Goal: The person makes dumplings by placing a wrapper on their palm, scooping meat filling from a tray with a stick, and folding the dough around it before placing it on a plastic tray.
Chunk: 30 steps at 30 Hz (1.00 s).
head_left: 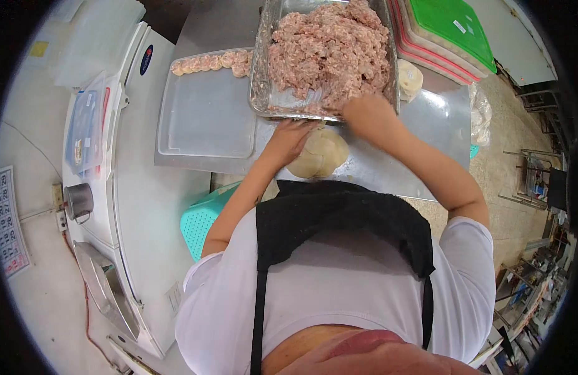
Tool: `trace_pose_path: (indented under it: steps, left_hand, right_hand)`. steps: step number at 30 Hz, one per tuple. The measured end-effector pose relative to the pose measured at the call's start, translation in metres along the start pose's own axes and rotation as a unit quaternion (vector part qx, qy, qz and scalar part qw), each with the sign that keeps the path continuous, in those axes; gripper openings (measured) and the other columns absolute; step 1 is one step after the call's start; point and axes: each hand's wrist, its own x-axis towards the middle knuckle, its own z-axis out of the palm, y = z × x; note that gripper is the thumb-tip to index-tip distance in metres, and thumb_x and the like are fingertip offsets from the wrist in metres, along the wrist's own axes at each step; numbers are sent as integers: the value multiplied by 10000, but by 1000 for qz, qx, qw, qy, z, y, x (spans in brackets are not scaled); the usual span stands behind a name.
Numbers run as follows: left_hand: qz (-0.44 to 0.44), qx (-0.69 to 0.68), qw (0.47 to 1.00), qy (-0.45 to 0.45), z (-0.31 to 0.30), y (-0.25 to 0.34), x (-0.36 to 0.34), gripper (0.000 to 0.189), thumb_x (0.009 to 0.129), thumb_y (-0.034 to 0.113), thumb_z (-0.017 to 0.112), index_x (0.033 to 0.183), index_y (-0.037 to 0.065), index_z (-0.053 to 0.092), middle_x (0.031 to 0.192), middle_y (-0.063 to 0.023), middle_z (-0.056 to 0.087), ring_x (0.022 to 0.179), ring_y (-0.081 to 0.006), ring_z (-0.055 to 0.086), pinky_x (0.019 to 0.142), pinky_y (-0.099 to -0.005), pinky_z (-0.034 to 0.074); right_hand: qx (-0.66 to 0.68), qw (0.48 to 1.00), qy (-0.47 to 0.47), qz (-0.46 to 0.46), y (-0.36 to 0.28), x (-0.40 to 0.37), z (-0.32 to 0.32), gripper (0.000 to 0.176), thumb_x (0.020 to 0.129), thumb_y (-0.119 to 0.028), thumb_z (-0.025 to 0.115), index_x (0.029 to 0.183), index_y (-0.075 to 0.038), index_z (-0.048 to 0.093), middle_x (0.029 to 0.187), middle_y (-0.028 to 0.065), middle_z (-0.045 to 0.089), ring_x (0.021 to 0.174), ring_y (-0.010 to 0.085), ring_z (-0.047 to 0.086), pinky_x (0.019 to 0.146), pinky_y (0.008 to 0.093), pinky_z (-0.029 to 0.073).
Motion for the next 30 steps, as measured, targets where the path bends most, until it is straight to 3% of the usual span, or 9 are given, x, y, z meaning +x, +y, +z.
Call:
trace_pose_path:
  steps: [2,7,11,13,17,20,23,25,30]
  left_hand:
    - [-10,43,999,-28,4,-6,1,162,833,119,611,982,85,662,951,-120,637,911,-336,575,824,-400,442]
    - [-92,-35,995,29,-28,-9,-15,101,817,148,659,877,71,684,848,-104,662,838,-314,610,743,-368,474]
    - [-65,-63,991,101,-67,7,-14,113,782,141,713,845,58,673,819,-73,660,781,-223,624,697,-326,480]
    - [-273,-222,932,91,-77,14,-13,169,729,158,771,787,53,651,770,-51,634,698,-165,595,656,-292,479]
    - [-265,-319,900,136,-82,5,-13,181,745,167,775,781,47,644,746,-19,633,635,-101,557,600,-256,458]
    - [-162,-248,947,127,-78,0,-13,181,768,170,765,768,37,641,754,-7,642,649,-88,556,606,-245,458]
    - [-327,-314,888,79,-78,-5,-16,165,828,169,715,838,26,635,830,-23,651,731,-104,588,659,-256,489]
    - [-392,-687,585,180,-85,-2,-12,145,892,152,636,943,18,613,941,-52,642,867,-136,612,753,-285,518]
    - [-312,-609,729,-9,-105,-16,-38,323,931,171,573,1194,-8,518,1140,-112,601,1031,-199,602,912,-349,495]
  right_hand:
    - [-9,994,-111,2,-11,-9,-11,112,745,-96,560,730,-35,654,718,159,646,646,334,651,557,418,522]
    - [-68,986,-125,85,43,21,-21,143,752,-134,577,704,-69,694,700,145,668,687,298,681,566,408,538]
    - [-5,992,-117,38,-7,2,1,152,762,-128,570,703,-53,688,678,155,655,663,310,674,562,413,532]
    - [-23,992,-117,38,0,2,-18,153,758,-124,567,698,-47,685,671,158,651,654,311,672,562,415,531]
    - [-39,989,-119,77,-3,-1,-33,150,749,-106,557,687,-38,676,667,160,646,635,313,666,563,419,530]
    - [-23,991,-90,91,-28,5,-5,140,736,-116,569,679,-40,672,667,162,646,627,313,666,549,414,530]
    - [20,993,-71,90,-51,26,8,142,736,-120,562,681,-41,667,674,155,649,622,304,664,545,415,531]
    - [20,995,-55,77,-64,41,8,138,733,-119,562,694,-43,671,689,156,653,625,301,664,540,414,530]
    - [113,987,-74,88,-69,63,29,235,843,-204,554,786,-13,678,749,178,660,741,330,663,660,429,520]
